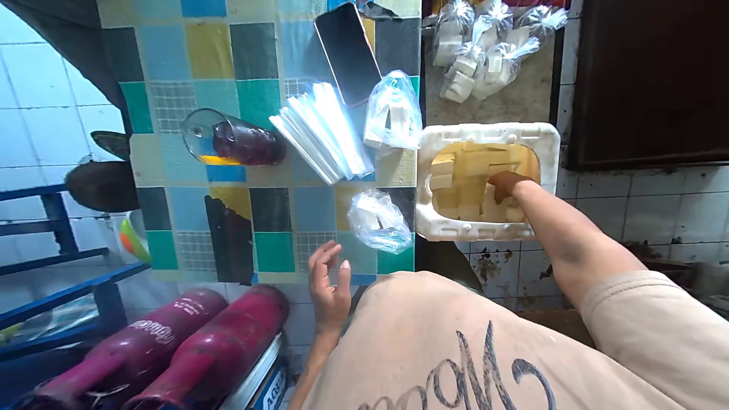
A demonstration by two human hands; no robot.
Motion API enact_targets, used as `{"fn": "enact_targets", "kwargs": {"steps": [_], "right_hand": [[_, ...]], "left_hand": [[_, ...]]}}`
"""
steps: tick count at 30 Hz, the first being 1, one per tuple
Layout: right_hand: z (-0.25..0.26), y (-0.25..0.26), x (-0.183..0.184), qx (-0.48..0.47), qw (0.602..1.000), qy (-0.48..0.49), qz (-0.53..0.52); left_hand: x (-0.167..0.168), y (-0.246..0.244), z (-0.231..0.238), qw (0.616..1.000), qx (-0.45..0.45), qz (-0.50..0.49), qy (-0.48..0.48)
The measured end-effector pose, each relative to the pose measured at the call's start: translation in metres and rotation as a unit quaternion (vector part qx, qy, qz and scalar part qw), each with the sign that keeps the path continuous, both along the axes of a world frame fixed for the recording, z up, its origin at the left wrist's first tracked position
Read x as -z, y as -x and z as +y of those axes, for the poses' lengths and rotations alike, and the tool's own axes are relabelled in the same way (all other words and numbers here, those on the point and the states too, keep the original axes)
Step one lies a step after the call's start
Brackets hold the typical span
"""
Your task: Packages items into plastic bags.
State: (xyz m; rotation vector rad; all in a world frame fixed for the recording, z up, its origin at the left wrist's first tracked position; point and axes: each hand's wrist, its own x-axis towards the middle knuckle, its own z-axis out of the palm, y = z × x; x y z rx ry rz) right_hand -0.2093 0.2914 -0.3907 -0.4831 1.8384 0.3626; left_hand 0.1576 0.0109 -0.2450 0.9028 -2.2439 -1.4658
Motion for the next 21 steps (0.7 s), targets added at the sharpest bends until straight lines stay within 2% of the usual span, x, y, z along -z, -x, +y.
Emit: {"fn": "enact_targets", "kwargs": {"steps": [3, 6, 10, 13, 15, 17, 19, 21], "right_hand": [[-0.002, -0.005, -0.007, 0.013, 1.0, -0.004, 0.007], [0.004, -0.002, 0.0, 0.005, 1.0, 0.016, 0.019], [0.001, 0.002, -0.003, 0.06, 0.993, 0.079, 0.069], [-0.002, 0.004, -0.004, 0.165, 0.97, 0.152, 0.091], [-0.016, -0.005, -0.033, 0.307, 0.932, 0.184, 0.047], [-0.029, -0.021, -0.067, 0.456, 0.857, 0.241, -0.014], [-0.038, -0.039, -0.097, 0.537, 0.779, 0.317, -0.057], [-0.048, -0.059, -0.126, 0.58, 0.706, 0.392, -0.104]], "left_hand": [[-0.018, 0.016, 0.002, 0.997, 0.043, 0.057, 0.035], [-0.027, 0.035, 0.007, 0.995, 0.069, 0.054, 0.052], [-0.028, 0.058, 0.015, 0.995, 0.06, -0.069, 0.041], [-0.035, 0.073, 0.013, 0.981, 0.067, -0.173, 0.051], [-0.038, 0.083, 0.009, 0.97, 0.082, -0.221, 0.057], [-0.039, 0.091, 0.004, 0.96, 0.099, -0.252, 0.07], [-0.038, 0.094, 0.0, 0.953, 0.118, -0.266, 0.084], [-0.036, 0.093, -0.003, 0.953, 0.132, -0.257, 0.087]]}}
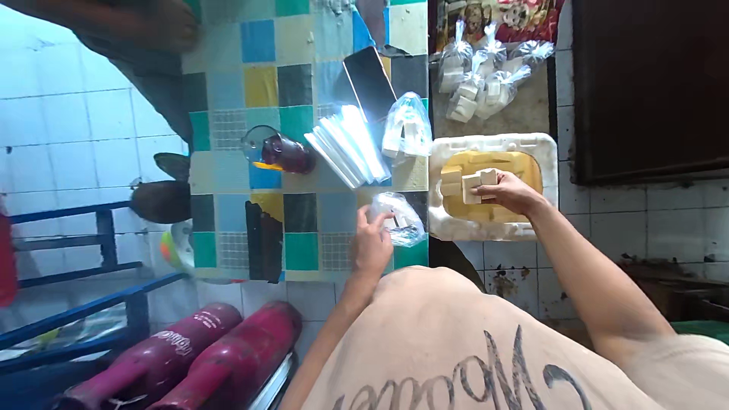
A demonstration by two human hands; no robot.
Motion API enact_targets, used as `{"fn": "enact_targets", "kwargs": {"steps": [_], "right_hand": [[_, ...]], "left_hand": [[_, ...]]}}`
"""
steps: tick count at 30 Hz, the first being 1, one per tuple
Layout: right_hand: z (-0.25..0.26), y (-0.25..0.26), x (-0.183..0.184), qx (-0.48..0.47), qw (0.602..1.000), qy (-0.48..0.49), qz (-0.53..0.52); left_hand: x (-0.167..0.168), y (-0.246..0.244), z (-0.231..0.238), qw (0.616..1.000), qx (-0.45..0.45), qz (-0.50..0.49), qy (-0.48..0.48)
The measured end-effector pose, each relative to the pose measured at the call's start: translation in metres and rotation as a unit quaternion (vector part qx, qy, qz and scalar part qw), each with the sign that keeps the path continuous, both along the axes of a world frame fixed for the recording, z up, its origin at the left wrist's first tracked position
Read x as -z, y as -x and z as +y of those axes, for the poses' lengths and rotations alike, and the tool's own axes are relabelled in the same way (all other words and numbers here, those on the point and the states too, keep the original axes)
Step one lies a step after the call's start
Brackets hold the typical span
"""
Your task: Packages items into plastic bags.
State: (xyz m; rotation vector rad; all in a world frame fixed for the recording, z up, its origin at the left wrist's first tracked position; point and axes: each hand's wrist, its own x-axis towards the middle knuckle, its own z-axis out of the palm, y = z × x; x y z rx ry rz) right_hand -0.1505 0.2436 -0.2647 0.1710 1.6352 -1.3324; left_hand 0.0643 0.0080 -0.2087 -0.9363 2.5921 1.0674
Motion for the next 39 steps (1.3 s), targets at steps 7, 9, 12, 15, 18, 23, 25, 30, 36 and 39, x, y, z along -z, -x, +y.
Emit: {"fn": "enact_targets", "kwargs": {"steps": [7, 9, 12, 15, 18, 23, 25, 30, 36, 39], "right_hand": [[-0.065, -0.098, -0.063, 0.069, 0.969, 0.236, -0.01], [-0.086, -0.122, -0.061, 0.075, 0.97, 0.228, 0.046], [-0.101, -0.14, -0.042, -0.027, 0.942, 0.112, 0.315], [-0.107, -0.146, -0.039, -0.163, 0.865, -0.002, 0.475], [-0.125, -0.145, -0.062, -0.278, 0.859, -0.115, 0.414], [-0.154, -0.117, -0.066, -0.254, 0.915, -0.149, 0.277], [-0.161, -0.113, -0.063, -0.268, 0.918, -0.16, 0.244], [-0.168, -0.11, -0.059, -0.251, 0.932, -0.194, 0.173], [-0.165, -0.107, -0.044, -0.278, 0.931, -0.156, 0.177], [-0.162, -0.104, -0.059, -0.313, 0.915, -0.178, 0.184]], "left_hand": [[-0.007, -0.003, -0.005, 0.998, 0.059, 0.008, 0.01], [-0.013, -0.001, -0.007, 0.997, 0.073, -0.012, 0.003], [-0.016, -0.002, -0.012, 0.996, 0.087, 0.008, -0.012], [-0.016, 0.0, -0.013, 0.994, 0.109, 0.001, -0.01], [-0.023, 0.003, -0.012, 0.991, 0.13, -0.003, -0.018], [-0.031, 0.019, -0.028, 0.983, 0.156, -0.001, -0.091], [-0.038, 0.031, -0.034, 0.98, 0.166, -0.028, -0.106], [-0.031, 0.038, -0.041, 0.972, 0.216, -0.006, -0.096], [-0.034, 0.036, -0.036, 0.974, 0.186, -0.013, -0.129], [-0.035, 0.035, -0.037, 0.975, 0.184, -0.002, -0.127]]}}
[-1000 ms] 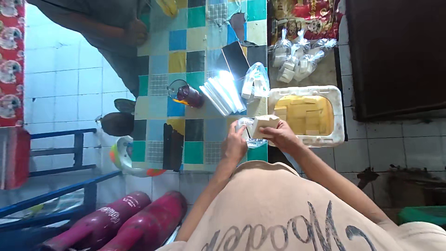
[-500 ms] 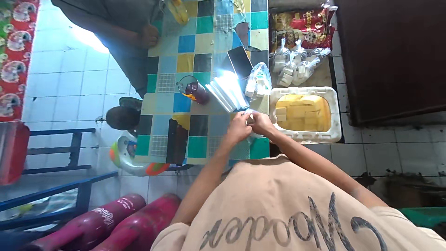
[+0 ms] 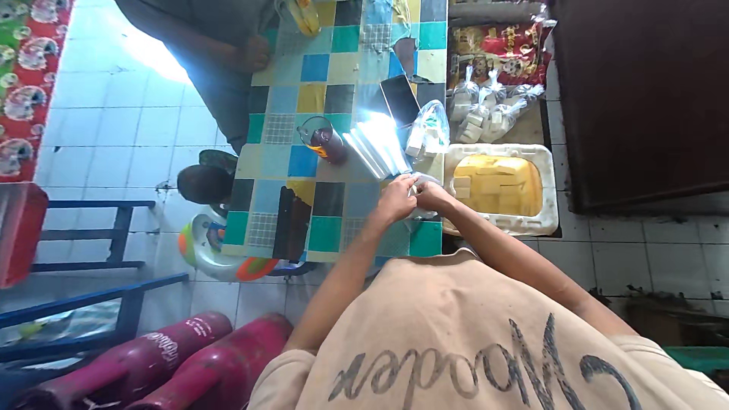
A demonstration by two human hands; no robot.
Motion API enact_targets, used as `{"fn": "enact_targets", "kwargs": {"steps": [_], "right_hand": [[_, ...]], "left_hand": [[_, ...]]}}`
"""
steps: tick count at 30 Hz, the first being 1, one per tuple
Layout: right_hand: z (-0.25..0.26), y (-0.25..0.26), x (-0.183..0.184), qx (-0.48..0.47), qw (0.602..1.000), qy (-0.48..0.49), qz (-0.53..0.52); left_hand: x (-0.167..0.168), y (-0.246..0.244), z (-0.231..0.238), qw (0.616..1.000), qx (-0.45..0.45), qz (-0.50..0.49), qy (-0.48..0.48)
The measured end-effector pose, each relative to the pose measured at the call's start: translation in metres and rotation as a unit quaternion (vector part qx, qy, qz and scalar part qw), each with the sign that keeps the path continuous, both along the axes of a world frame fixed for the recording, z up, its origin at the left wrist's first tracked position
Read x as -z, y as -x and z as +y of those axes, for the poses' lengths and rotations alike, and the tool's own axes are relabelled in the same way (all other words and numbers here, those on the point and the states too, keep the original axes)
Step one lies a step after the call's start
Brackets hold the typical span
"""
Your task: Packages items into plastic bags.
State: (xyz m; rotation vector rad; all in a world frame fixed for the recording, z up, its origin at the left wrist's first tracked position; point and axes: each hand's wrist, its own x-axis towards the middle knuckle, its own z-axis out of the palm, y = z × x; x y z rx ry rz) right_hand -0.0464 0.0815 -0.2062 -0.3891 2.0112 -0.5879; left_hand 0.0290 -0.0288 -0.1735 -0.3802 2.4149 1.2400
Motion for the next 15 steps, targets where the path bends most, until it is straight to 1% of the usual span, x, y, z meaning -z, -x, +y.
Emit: {"fn": "enact_targets", "kwargs": {"steps": [4, 6, 8, 9, 10, 12, 14, 15], "right_hand": [[0.002, 0.002, -0.013, -0.043, 0.998, -0.042, 0.036], [0.003, 0.001, -0.016, -0.084, 0.993, -0.056, 0.056], [0.006, 0.002, -0.021, -0.124, 0.989, -0.048, 0.063], [0.012, 0.005, -0.026, -0.133, 0.989, -0.025, 0.064], [0.022, 0.013, -0.035, -0.124, 0.99, 0.013, 0.059], [0.054, 0.04, -0.057, -0.056, 0.994, 0.085, 0.031], [0.093, 0.079, -0.065, 0.023, 0.995, 0.097, 0.0], [0.114, 0.101, -0.058, 0.044, 0.996, 0.08, 0.002]], "left_hand": [[0.0, -0.001, 0.006, 1.0, -0.011, 0.016, 0.005], [0.002, -0.001, 0.01, 0.999, -0.021, 0.021, 0.012], [0.004, -0.002, 0.012, 0.999, -0.028, 0.023, 0.031], [0.005, -0.003, 0.013, 0.999, -0.027, 0.026, 0.039], [0.005, -0.004, 0.013, 0.998, -0.025, 0.032, 0.043], [0.003, -0.014, 0.014, 0.996, -0.017, 0.052, 0.064], [-0.005, -0.024, 0.015, 0.996, -0.015, 0.024, 0.086], [-0.01, -0.028, 0.015, 0.996, -0.017, 0.001, 0.093]]}}
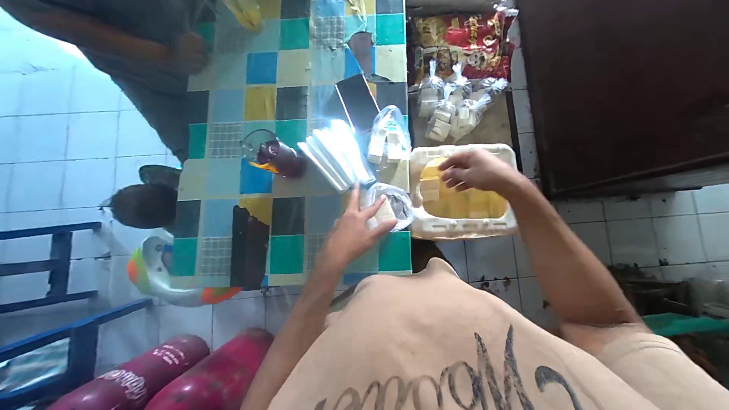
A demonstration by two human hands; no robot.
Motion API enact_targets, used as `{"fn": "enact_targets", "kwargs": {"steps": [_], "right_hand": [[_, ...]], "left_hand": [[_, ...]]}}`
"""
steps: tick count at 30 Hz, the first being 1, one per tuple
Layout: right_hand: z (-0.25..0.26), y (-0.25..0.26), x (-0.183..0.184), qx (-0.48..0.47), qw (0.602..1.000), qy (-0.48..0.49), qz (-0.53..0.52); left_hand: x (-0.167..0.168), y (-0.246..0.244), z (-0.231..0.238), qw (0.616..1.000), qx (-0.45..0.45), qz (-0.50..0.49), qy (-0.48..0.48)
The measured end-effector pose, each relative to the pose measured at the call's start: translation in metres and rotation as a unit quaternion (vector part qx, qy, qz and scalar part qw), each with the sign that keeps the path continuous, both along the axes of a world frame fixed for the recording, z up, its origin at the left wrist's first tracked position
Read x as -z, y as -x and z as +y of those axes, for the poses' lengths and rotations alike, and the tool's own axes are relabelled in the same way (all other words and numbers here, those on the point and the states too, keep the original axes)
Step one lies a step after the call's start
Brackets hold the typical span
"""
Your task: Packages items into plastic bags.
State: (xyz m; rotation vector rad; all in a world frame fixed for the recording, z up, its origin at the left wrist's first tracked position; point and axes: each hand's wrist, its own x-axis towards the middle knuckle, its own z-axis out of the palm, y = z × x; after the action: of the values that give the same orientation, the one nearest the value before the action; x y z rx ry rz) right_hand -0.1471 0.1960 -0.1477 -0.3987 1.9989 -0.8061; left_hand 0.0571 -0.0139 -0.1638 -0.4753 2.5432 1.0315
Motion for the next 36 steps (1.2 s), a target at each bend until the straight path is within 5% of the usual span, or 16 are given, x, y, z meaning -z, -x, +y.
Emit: {"fn": "enact_targets", "kwargs": {"steps": [3, 7, 12, 17, 24, 36], "right_hand": [[0.054, 0.052, 0.065, -0.037, 0.994, -0.098, 0.004], [0.081, 0.065, 0.151, -0.23, 0.94, -0.252, 0.013], [0.075, 0.051, 0.187, -0.345, 0.867, -0.356, -0.054], [0.082, 0.039, 0.197, -0.357, 0.847, -0.381, -0.1], [0.094, 0.033, 0.22, -0.274, 0.876, -0.38, -0.11], [0.097, 0.029, 0.241, -0.287, 0.87, -0.381, -0.127]], "left_hand": [[0.0, -0.016, -0.004, 0.998, -0.024, 0.061, -0.006], [0.001, -0.036, -0.006, 0.965, -0.075, 0.249, -0.043], [0.009, -0.057, -0.004, 0.952, -0.149, 0.262, -0.047], [0.014, -0.062, 0.013, 0.95, -0.182, 0.241, -0.073], [0.03, -0.04, 0.032, 0.945, -0.196, 0.23, -0.121], [0.033, -0.025, 0.014, 0.921, -0.238, 0.29, -0.104]]}}
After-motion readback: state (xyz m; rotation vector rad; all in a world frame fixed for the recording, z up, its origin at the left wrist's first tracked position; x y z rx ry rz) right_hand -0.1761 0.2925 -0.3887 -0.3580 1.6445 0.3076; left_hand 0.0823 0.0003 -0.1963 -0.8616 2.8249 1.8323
